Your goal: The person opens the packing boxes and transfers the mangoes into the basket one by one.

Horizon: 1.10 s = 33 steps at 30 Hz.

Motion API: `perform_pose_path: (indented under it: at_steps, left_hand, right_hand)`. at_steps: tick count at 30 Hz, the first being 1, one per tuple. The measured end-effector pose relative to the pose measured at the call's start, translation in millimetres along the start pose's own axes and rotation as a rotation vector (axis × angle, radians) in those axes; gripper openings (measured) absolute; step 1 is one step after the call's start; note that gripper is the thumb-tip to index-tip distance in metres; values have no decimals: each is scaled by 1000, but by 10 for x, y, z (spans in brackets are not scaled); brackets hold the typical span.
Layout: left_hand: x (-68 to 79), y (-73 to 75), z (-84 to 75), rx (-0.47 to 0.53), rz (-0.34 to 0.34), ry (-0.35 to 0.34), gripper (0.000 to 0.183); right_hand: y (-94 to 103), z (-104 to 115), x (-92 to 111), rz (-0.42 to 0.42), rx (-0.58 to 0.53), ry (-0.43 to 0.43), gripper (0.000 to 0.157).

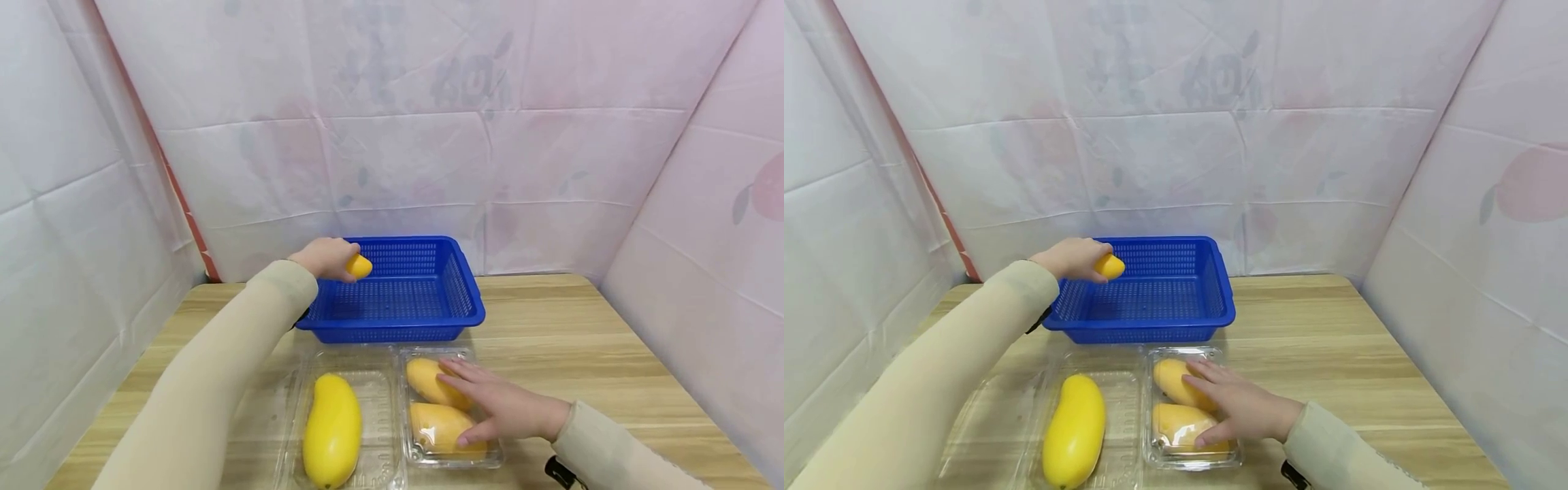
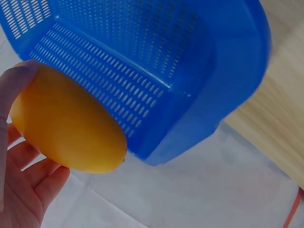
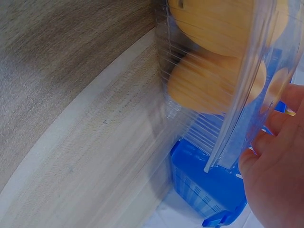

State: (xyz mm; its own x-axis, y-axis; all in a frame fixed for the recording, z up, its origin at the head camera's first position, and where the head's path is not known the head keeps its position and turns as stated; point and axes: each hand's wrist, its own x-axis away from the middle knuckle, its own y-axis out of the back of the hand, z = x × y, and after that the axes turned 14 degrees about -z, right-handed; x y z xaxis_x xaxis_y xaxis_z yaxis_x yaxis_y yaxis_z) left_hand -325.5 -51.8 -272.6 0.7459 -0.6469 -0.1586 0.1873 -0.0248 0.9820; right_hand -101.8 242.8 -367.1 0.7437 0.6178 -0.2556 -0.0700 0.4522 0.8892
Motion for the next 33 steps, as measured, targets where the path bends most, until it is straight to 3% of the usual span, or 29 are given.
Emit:
perform_pose_path:
  at_steps: [5, 16, 25, 33]
  left_hand:
    - [-18, -95, 2, 16, 13, 2, 39]
    - [-23, -150, 27, 43, 33, 18, 34]
    - [-52, -106, 38, 16, 14, -20, 34]
    - [-56, -40, 20, 17, 34, 2, 37]
  right_hand:
    - [-6, 13, -20, 25, -26, -25, 88]
    - [-3, 45, -18, 49, -45, -55, 88]
    - [-17, 92, 49, 14, -17, -21, 89]
    - [-57, 140, 117, 4, 10, -14, 87]
